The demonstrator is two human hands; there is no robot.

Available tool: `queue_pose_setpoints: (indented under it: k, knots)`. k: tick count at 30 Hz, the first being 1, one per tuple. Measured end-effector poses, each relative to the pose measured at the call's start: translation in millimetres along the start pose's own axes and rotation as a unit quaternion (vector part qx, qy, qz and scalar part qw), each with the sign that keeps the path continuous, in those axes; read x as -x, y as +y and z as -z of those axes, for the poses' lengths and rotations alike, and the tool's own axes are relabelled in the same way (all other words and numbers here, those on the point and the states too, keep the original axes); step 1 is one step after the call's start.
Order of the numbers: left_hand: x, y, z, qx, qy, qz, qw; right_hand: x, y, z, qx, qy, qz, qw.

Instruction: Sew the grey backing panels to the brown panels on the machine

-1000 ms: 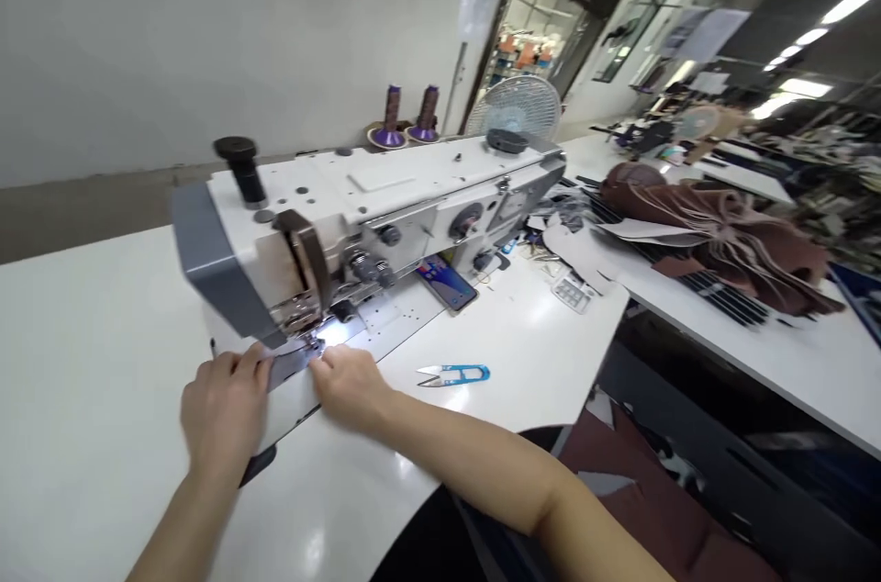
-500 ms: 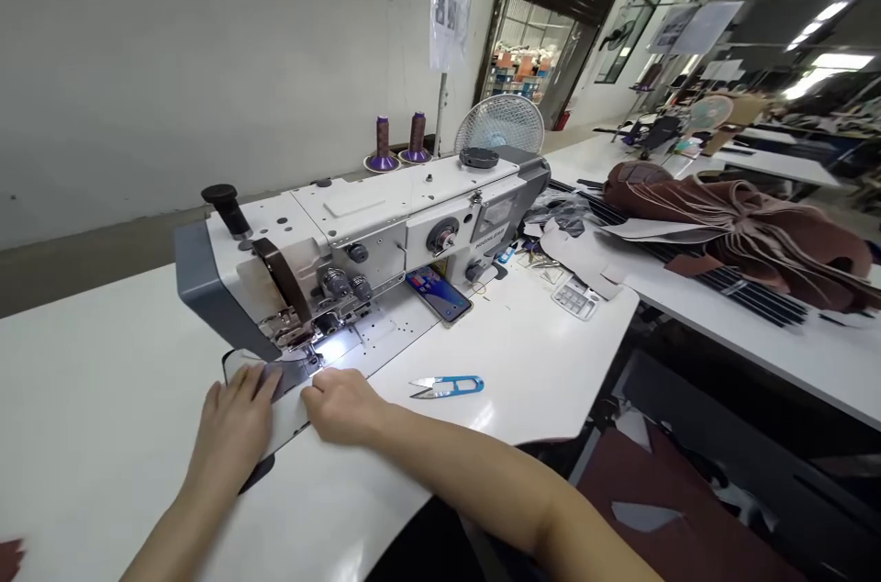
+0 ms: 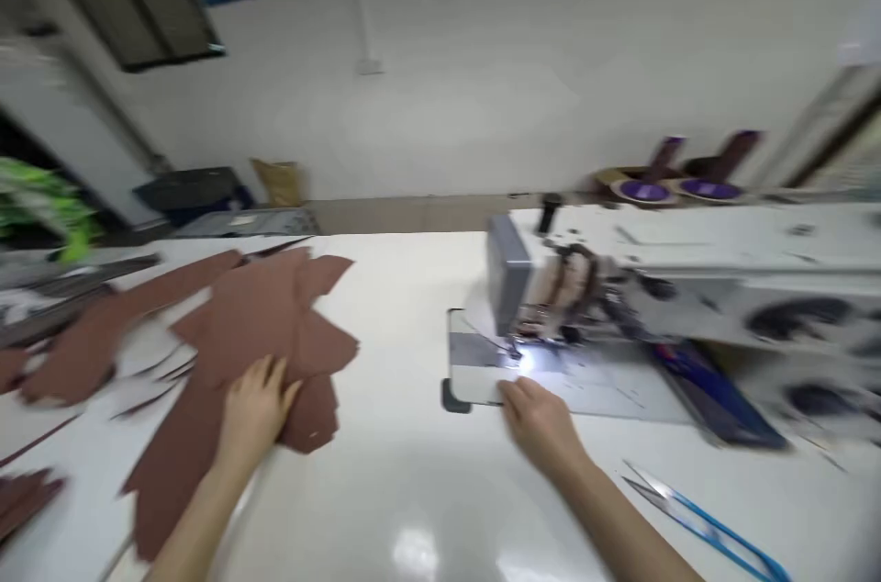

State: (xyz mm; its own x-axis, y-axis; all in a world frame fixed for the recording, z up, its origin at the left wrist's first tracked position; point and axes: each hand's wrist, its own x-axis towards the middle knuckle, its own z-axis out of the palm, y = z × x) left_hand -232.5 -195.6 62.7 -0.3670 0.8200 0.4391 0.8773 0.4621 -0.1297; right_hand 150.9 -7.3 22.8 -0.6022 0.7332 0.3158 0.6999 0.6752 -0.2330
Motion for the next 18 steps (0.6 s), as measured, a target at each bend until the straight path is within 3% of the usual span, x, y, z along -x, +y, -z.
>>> queue_pose_setpoints:
  k: [4,7,10,13,18]
  knots:
    - [-6,-6,-1.8,-0.012,-0.026,0.016,0.999,-2,11,-16,-0.023,0.021,0.013,0.999]
    - [-9,-3,6.0,0.154,-0.033,0.082,0.984,2,15,-19,-0.034,0.014,0.002,0.999]
    - [-10,-4,15.8,0.296,-0.018,0.15,0.943,3,17,-20,-0.043,0.003,-0.006,0.999]
    - [-19,-12,23.3,0.356,0.011,0.211,0.91,2,16,-21,-0.045,0.018,-0.023,0.999]
    - [-55,-20,42.1,0.487,0.126,0.351,0.79,1,17,-26,-0.065,0.033,-0.024,0.997]
